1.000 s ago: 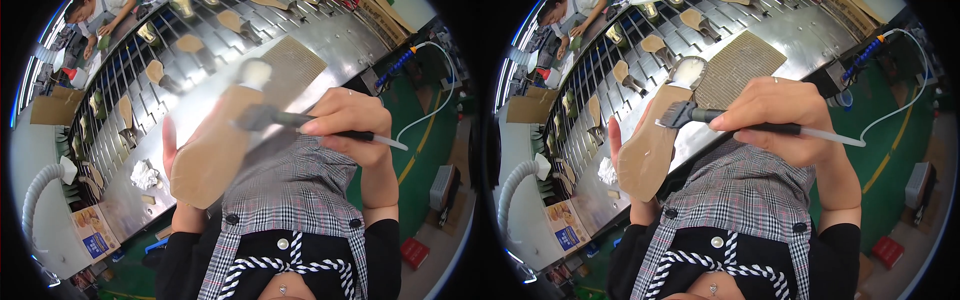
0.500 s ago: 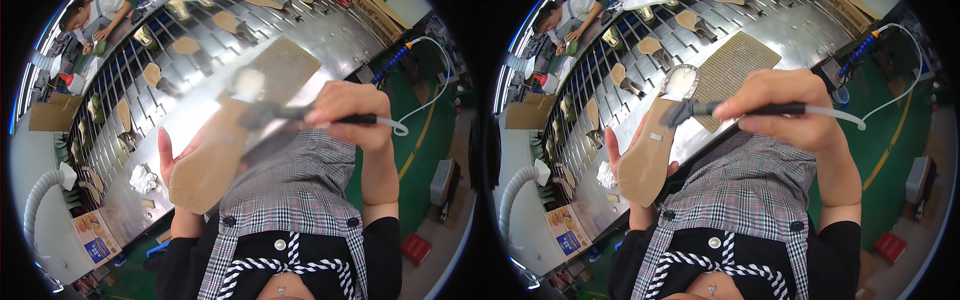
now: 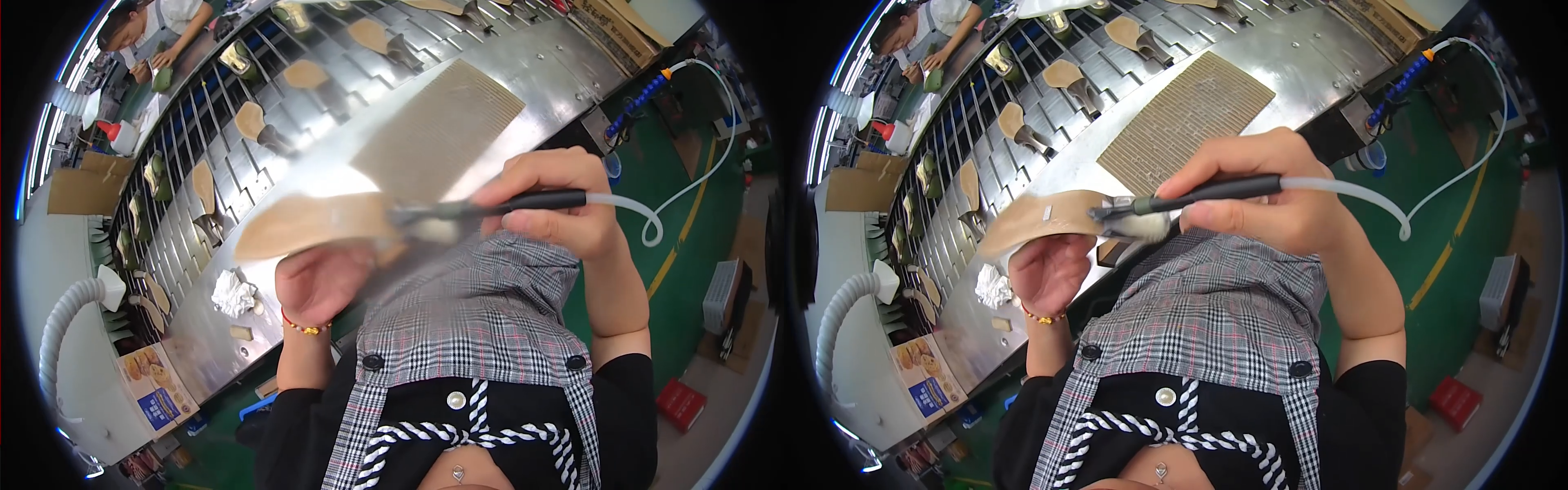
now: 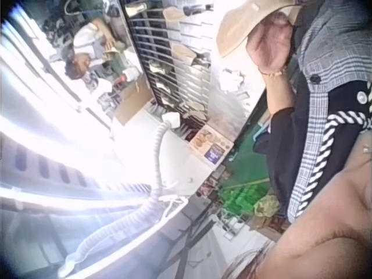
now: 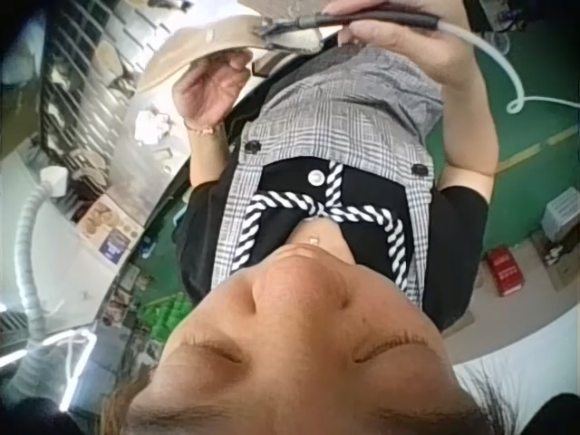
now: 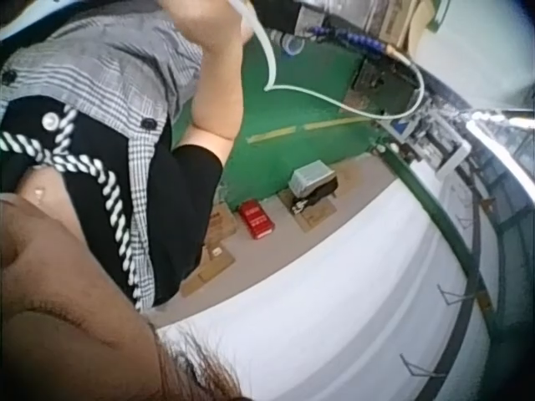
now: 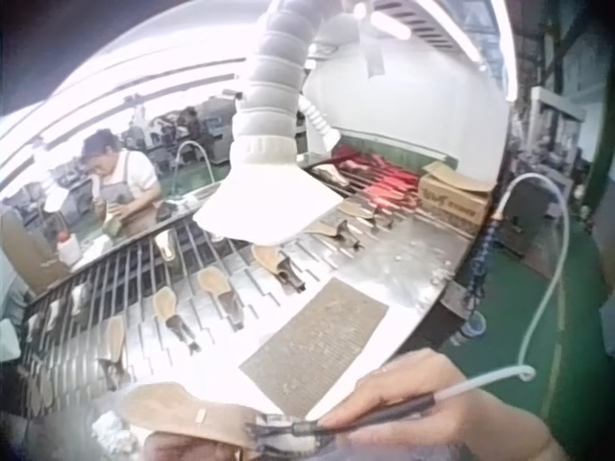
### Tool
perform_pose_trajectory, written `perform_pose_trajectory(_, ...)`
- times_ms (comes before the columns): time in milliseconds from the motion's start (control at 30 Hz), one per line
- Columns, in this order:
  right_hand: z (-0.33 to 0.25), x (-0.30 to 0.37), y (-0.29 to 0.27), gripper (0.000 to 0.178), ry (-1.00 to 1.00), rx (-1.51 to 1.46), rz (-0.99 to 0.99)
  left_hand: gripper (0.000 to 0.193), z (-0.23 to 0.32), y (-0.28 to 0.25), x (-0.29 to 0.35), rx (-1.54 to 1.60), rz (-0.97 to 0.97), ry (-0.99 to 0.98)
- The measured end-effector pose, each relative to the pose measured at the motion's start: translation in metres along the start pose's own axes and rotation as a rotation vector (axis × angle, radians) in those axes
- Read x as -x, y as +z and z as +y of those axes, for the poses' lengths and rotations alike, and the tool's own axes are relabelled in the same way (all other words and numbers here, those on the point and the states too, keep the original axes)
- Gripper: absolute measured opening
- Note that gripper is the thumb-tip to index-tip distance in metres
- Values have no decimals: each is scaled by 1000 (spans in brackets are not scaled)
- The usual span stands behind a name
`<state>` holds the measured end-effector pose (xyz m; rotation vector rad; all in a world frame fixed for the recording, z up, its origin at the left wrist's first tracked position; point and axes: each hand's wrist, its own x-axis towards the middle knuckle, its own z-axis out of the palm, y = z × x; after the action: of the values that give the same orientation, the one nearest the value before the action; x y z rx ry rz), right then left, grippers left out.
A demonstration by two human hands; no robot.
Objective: Applying adhesive to the edges of shoe insoles using a brush and a glue dispenser.
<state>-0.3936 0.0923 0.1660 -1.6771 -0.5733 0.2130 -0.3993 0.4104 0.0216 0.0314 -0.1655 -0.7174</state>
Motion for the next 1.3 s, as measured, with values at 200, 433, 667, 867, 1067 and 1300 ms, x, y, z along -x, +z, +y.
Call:
perform_pose_trajectory(200, 2, 0, 34, 22, -189, 215, 104, 78, -37, 46, -31, -1332, 144, 187)
perform_pose_trajectory(433, 2, 8, 70, 29, -598, 666, 188, 63, -48, 11, -29, -1808, 111, 438)
perform_pose_trajectory(667, -2, 9, 72, 32, -490, 612, 151, 58, -45, 12, -32, -1710, 317, 532)
perform_pose_trajectory(867, -9, 4, 75, 32, -483, 367, -9, 38, -34, 38, -29, -1837, 333, 619)
perform_pose_trajectory(1067, -20, 12, 71, 27, -373, 290, -175, 29, -27, 44, -24, -1855, 356, 480)
perform_pose_trajectory(1300, -18, 8, 60, 31, -468, 396, -198, 33, -20, 42, -8, -1571, 326, 403)
